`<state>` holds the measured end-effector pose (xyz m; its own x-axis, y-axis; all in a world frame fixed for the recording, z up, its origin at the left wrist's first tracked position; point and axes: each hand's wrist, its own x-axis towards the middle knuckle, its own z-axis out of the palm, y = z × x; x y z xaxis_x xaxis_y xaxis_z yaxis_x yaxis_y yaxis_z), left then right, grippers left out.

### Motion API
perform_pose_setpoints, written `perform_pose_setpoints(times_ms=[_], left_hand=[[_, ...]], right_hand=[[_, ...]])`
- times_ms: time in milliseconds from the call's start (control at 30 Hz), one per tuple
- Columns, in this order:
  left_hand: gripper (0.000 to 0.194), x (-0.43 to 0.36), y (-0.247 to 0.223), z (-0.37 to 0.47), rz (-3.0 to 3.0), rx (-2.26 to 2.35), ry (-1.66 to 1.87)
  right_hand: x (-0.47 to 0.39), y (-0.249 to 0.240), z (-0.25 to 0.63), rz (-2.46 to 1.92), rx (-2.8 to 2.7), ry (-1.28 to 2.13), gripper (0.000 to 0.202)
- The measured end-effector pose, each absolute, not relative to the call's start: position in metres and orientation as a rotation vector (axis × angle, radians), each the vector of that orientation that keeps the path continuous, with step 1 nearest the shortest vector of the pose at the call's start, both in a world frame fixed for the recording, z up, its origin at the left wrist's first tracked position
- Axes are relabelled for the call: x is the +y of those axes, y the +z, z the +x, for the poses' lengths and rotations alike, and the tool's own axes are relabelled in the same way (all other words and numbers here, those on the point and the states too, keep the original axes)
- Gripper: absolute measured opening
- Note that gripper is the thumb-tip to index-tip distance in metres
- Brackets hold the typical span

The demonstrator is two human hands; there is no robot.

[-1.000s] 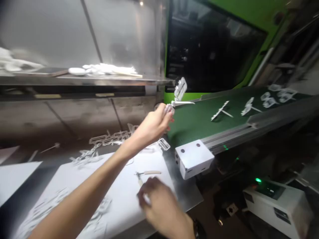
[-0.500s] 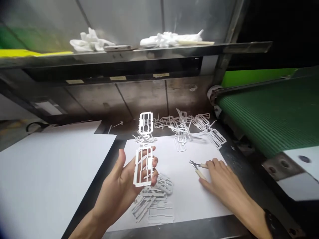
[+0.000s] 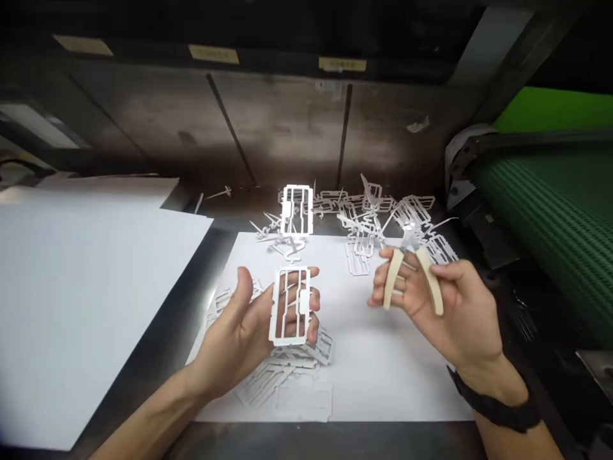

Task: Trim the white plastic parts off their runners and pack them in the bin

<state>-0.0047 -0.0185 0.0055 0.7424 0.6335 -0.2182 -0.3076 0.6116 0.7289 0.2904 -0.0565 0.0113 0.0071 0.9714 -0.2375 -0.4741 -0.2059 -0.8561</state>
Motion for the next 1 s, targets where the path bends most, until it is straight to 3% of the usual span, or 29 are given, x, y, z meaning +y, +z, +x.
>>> perform_pose_setpoints(times_ms=[167,267,433,567,767,1000], left_hand=[[0.092,-0.02,-0.002,-0.005,0.694,0.451,0.521],[0.093,-0.02,-0.002,-0.006,0.661,0.478,0.519],[0.081,-0.018,-0.003,-0.004,0.64,0.553,0.506],[0.069,-0.017,-0.002,-0.004,0.674,0.599,0.299],[0.067,-0.016,0.003,-0.003,0.729,0.633,0.026],[0.069,-0.015,0.003,-0.002,0.721,0.635,-0.023]], right_hand=[[-0.046,-0.001,0.281,-1.015,-0.708,1.42,0.028],[-0.052,-0.013,0.278,-1.124,-0.743,1.388,0.027],[-0.06,-0.024,0.269,-1.224,-0.773,1.446,0.011],[-0.062,-0.024,0.261,-1.097,-0.713,1.454,0.016],[-0.064,-0.019,0.256,-1.144,-0.798,1.11,0.036],[-0.066,-0.018,0.256,-1.215,-0.784,0.987,0.026]])
